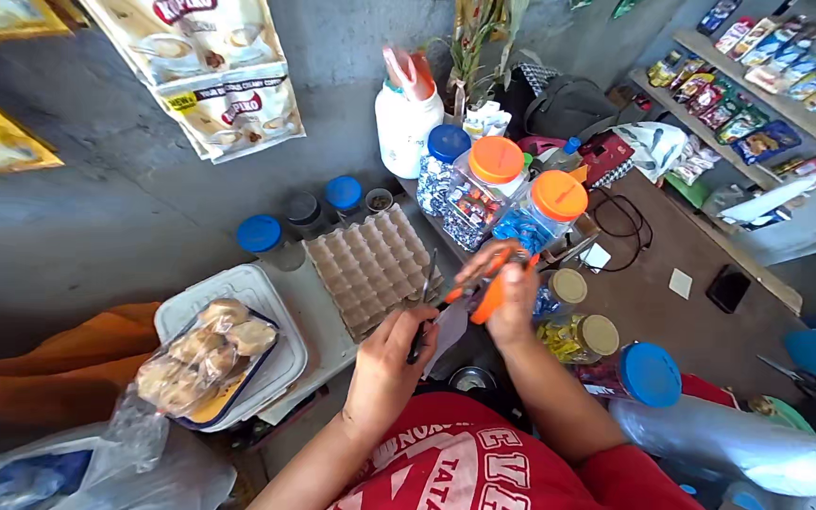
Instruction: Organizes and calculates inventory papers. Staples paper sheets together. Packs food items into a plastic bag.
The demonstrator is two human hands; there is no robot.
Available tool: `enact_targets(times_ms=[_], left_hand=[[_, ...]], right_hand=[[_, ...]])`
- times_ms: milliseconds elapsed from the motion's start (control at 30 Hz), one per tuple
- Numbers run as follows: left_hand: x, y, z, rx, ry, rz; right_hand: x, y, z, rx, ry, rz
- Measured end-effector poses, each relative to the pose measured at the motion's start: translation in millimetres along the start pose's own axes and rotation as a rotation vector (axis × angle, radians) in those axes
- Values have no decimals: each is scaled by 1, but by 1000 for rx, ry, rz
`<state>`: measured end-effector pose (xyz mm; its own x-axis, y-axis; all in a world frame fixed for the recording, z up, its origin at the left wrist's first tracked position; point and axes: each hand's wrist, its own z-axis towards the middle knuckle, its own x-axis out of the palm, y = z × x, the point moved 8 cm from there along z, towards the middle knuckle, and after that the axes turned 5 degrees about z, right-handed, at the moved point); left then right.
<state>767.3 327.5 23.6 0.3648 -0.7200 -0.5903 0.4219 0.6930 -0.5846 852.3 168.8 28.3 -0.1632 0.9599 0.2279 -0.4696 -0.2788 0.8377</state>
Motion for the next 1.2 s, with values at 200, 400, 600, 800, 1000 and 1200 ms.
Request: enact_targets(times_ms=[200,400,600,800,1000,1200], left_hand=[[-12,29,-8,-120,-14,27],[-12,40,-15,-182,-14,44],[-5,43,-19,-214,6,62],[1,43,-21,-232,29,93],[4,40,-19,-244,47,97],[-3,42,-26,-281,35,114]], right_hand=[[-184,77,43,-130,-301,-643],[-318,20,58,239,-368,-848],[-345,-6,89,341,-67,-850],[-323,-17,133,516,348,-907],[-306,-34,156,622,679,-1179],[-298,-24,165,436,762,-1346]])
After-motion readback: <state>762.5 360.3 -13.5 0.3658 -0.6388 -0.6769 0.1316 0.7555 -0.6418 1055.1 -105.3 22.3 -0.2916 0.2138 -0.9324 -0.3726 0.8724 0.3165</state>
